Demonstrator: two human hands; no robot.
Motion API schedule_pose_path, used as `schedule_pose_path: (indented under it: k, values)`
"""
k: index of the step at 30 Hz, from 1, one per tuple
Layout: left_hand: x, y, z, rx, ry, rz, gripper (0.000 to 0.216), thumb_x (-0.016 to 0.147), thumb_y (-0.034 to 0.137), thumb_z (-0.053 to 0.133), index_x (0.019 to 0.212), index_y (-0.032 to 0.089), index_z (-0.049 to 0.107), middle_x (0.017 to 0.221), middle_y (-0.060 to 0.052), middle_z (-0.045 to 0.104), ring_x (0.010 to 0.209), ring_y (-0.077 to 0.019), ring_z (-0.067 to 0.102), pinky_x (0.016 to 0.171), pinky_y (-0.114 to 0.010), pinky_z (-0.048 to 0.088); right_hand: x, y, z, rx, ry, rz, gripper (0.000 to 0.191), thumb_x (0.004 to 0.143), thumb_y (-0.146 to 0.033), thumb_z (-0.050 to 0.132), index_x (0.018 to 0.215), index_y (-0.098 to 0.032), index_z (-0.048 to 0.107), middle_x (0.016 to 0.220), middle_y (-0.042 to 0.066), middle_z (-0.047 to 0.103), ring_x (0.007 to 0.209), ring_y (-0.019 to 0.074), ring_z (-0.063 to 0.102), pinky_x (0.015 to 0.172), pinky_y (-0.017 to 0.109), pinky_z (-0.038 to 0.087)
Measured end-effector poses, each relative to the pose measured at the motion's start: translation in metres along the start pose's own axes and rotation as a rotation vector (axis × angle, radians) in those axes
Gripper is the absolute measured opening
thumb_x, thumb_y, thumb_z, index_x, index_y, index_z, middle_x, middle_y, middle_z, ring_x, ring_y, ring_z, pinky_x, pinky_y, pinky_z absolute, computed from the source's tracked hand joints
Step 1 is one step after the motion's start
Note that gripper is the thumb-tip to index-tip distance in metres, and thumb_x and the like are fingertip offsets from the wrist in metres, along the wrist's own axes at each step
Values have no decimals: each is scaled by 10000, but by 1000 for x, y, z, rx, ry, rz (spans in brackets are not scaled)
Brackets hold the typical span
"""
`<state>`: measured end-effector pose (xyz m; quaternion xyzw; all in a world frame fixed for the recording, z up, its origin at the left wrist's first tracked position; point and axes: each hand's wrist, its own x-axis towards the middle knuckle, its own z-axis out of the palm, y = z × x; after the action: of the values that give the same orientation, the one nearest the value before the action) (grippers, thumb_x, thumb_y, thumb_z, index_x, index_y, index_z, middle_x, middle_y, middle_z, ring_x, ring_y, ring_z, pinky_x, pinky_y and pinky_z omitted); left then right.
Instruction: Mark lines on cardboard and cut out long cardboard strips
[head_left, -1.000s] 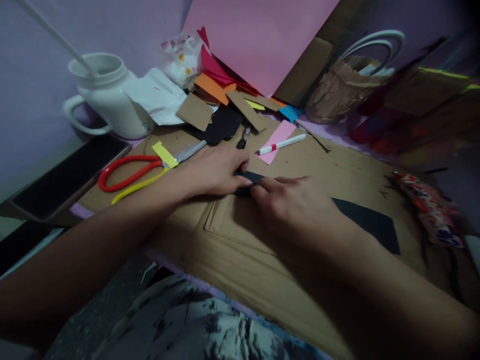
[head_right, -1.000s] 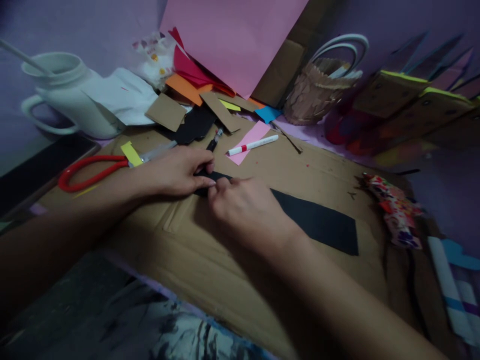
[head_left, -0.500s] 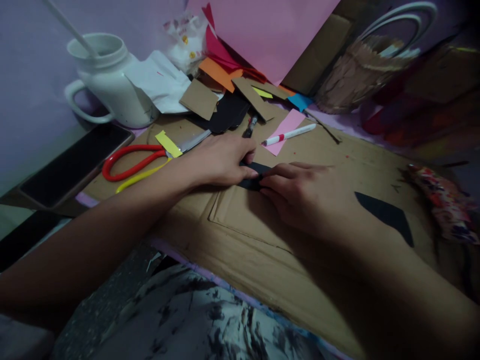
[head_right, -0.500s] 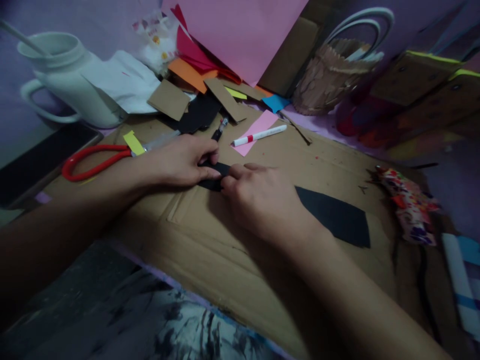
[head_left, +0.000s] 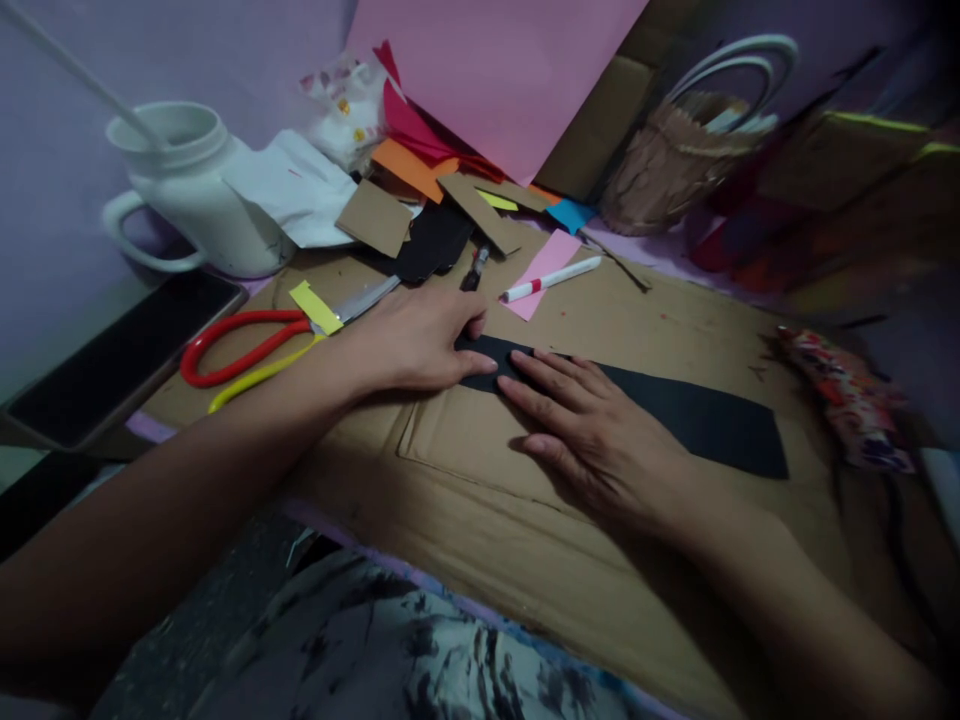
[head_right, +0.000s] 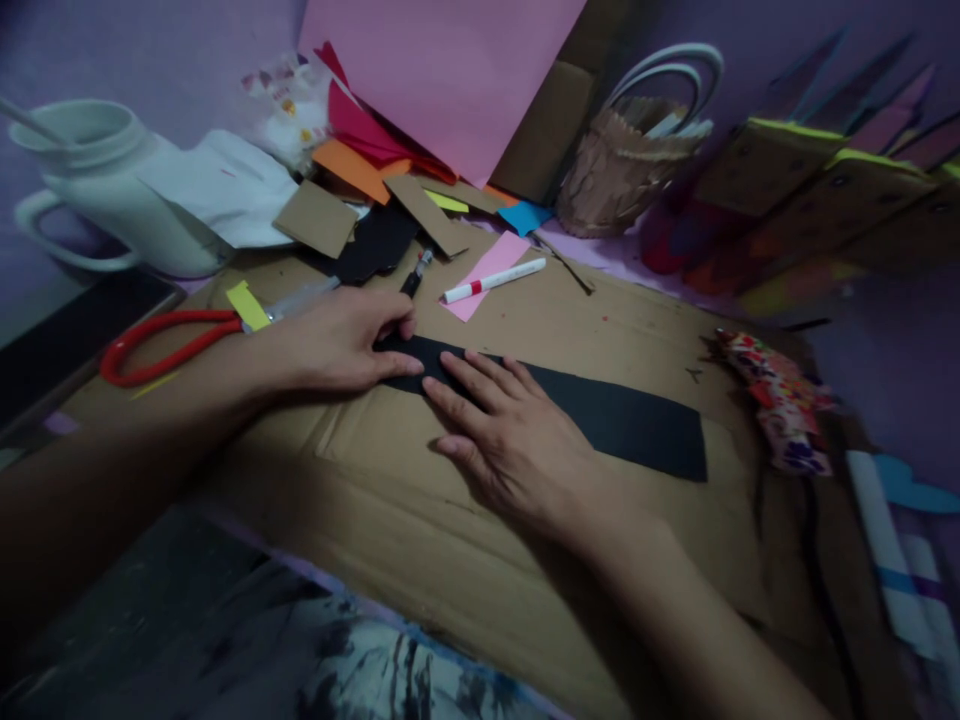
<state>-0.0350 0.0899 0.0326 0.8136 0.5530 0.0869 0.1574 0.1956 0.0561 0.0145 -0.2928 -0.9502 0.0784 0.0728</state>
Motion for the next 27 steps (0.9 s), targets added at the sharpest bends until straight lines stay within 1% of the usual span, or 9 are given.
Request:
schedule_pose_path:
  k: [3,8,12,15,22,27]
  values:
    - [-1,1,0,15,2,1,279,771,471,610,858,213,551,795,-24,615,638,-155,495,560,-281,278,-1,0,-1,-32,-55,21,478,993,-427,338,1421,-232,426,1532,132,334,1407,323,310,1069,604,324]
    - [-1,1,0,33,1,-17,291,768,483,625,860,213,567,790,-17,620,601,-145,484,546,-283,276,1,-2,-3,-13,-71,46,458,994,-402,347,1412,-235,438,1532,114,333,1420,292,285,1096,581,295]
    - [-2,-1,1,31,22,6,290,770,486,630,843,211,569,757,-6,601,589,-138,480,539,-276,286,-1,-3,-3,-43,-76,53,473,994,-416,347,1434,-249,394,1540,93,314,1424,284,277,1104,582,281]
    - [-2,-1,1,28,24,-8,294,762,491,638,840,217,566,743,0,586,592,-144,481,531,-274,283,-1,-2,-2,-53,-80,55,482,998,-434,321,1445,-263,371,1547,77,299,1430,274,261,1112,569,274]
    - [-4,-1,1,50,47,-8,275,769,479,632,834,224,552,750,-1,581,624,-160,505,540,-274,288,1,-2,-4,-6,-78,67,467,995,-435,329,1428,-279,402,1542,68,313,1425,264,279,1115,570,267]
    - [-3,-5,1,41,11,13,275,788,495,592,851,236,525,767,-4,576,659,-182,520,565,-281,302,0,-7,-9,22,-103,122,474,994,-429,324,1435,-266,388,1545,72,304,1436,262,254,1118,599,232]
